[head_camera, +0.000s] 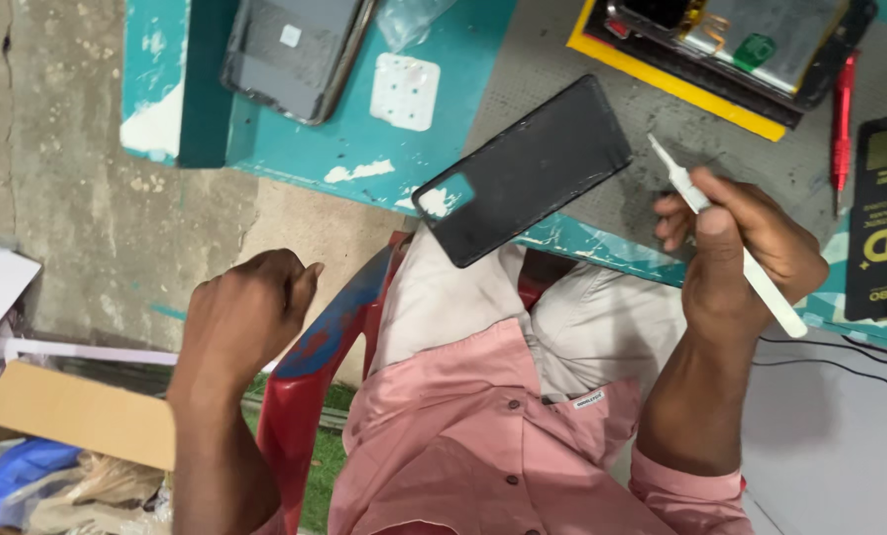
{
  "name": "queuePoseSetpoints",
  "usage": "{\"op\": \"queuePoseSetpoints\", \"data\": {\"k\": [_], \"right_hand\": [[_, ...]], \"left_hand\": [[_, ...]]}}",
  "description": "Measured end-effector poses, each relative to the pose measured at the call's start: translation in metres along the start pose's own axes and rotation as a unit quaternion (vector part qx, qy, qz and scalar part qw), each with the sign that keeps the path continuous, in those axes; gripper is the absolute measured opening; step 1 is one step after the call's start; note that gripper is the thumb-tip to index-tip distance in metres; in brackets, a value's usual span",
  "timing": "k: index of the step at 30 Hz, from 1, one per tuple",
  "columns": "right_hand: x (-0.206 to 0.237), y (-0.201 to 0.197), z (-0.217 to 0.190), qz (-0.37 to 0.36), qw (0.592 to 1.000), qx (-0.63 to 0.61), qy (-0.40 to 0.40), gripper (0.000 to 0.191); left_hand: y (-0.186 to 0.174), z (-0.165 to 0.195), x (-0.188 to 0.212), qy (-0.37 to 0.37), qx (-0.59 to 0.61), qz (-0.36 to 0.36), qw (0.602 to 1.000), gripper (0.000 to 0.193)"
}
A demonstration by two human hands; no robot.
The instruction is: The person uses a metal prying tool to separate the back cover of a smartphone, then applies adhesive along the edges of the back cover. The person then aligns and presses the back cover onto the phone body.
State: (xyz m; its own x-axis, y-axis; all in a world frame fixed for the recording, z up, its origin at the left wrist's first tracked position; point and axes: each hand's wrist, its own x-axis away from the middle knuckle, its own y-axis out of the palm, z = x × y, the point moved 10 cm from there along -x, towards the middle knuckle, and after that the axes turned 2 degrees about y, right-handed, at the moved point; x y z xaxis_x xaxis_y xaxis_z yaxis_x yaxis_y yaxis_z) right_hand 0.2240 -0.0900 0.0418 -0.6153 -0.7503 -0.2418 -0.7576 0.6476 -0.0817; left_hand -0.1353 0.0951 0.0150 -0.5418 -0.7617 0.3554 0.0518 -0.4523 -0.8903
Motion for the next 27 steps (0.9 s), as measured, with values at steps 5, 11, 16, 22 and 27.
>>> {"op": "queuePoseSetpoints", "data": {"k": [5,11,16,22,27], "right_hand": [[-0.009,0.036,-0.033,-0.076,0.976,0.172,-0.111,0.044],[-0.005,0.087,-0.046,-0.146,0.904,0.36,-0.18,0.037],[-0.001,0.096,-0.049,-0.124,0.877,0.424,-0.189,0.023],[-0.005,0.091,-0.041,-0.123,0.901,0.386,-0.156,0.024],[-0.006,0.089,-0.038,-0.111,0.912,0.369,-0.145,0.024]], "left_hand": [[0.021,-0.02,0.004,-0.019,-0.017,0.017,1.0,0.037],[-0.015,0.049,0.005,0.156,0.105,0.117,0.975,0.026],[-0.054,0.112,0.011,0.289,0.205,0.261,0.898,0.023],[-0.048,0.176,-0.043,0.354,0.068,0.307,0.881,0.032],[-0.042,0.192,-0.071,0.405,0.025,0.303,0.862,0.019]]}}
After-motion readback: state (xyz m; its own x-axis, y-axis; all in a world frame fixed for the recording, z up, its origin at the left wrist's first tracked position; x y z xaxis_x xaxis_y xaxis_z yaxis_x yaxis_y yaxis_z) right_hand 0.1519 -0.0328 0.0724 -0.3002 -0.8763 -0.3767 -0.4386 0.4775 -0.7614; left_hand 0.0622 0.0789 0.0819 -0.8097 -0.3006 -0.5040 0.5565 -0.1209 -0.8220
